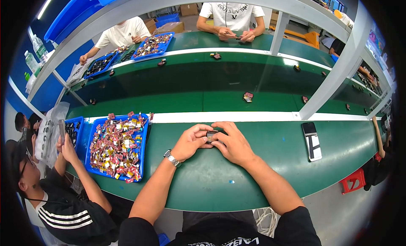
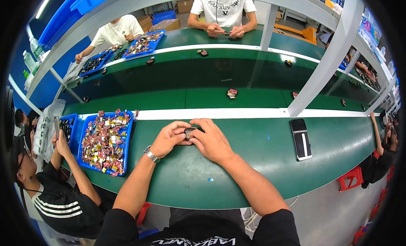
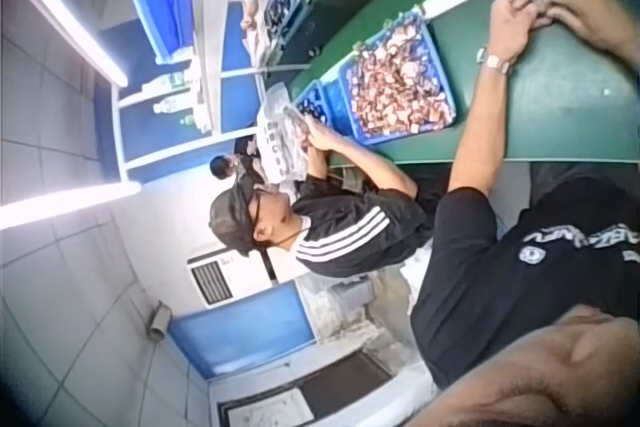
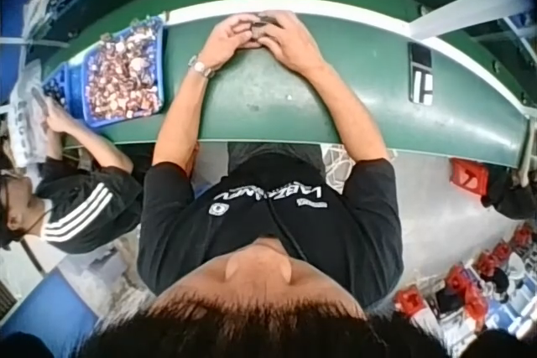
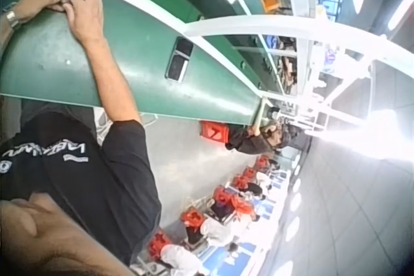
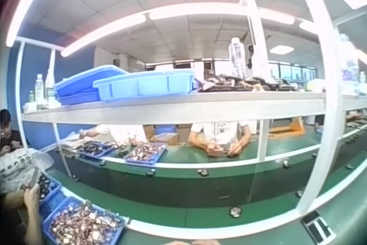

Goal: Assembling small electronic or plastic components on a production line workbench.

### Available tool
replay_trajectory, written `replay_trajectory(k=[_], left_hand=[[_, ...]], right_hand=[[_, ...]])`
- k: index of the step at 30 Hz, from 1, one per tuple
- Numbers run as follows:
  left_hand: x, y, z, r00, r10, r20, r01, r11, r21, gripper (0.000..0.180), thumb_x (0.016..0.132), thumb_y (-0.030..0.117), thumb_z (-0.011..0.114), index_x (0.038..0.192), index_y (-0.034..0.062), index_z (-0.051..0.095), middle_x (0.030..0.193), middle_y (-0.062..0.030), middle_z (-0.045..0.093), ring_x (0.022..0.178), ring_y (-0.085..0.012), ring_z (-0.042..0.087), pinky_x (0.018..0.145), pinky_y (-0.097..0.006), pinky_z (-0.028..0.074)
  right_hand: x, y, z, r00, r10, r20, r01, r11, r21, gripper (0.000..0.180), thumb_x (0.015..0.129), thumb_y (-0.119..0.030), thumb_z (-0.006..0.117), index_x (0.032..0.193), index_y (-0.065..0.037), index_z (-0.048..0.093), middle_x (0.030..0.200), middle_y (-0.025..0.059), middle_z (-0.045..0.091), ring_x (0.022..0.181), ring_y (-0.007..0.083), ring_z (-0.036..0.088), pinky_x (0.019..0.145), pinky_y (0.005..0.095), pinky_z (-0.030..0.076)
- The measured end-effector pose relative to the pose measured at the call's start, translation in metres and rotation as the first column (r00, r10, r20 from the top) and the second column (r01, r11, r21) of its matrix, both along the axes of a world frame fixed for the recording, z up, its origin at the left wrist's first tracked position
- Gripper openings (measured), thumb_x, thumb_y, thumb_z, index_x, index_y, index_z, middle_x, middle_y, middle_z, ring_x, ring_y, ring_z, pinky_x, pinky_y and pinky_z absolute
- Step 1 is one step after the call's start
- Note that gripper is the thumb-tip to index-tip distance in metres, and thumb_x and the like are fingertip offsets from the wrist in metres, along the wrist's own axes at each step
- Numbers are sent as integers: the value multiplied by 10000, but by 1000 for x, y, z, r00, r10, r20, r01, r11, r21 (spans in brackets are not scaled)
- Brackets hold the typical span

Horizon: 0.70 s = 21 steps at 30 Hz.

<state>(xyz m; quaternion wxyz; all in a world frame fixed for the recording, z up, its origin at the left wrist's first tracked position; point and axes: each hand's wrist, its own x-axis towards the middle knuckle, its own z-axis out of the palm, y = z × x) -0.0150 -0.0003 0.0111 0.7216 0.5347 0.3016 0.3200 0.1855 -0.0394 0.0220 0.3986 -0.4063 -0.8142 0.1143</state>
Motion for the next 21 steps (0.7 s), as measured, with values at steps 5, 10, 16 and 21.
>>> replay_trajectory(k=[5,10,16,21], left_hand=[[-4,2,-2,998,-45,36,44,998,34,380,896,-70,496,1265,11,457,1196,-131,584,1088,-191,597,939,-340,527],[-2,1,-1,996,-89,29,85,989,122,402,882,-82,529,1265,9,449,1188,-148,582,1104,-206,592,952,-345,520],[-1,-1,0,999,-45,20,44,998,43,355,916,-59,472,1264,11,454,1186,-133,586,1088,-188,597,936,-330,523],[-1,0,-1,1000,-22,9,22,998,53,332,937,-22,473,1267,11,457,1197,-139,586,1080,-206,606,936,-357,535]], right_hand=[[-5,-2,-2,998,-33,-48,32,999,-14,136,764,-54,702,892,-50,659,1159,80,569,1105,280,526,889,389,477],[-10,-4,-8,984,-103,-148,86,990,-116,110,793,-69,681,902,-54,679,1161,68,583,1113,273,528,891,380,481],[-8,-5,-8,984,-53,-172,17,979,-205,114,813,-87,677,922,-56,687,1161,62,589,1118,274,526,897,373,481],[-9,-6,-9,974,-71,-213,36,986,-164,123,815,-92,682,932,-55,695,1140,67,600,1110,269,528,899,370,484]])
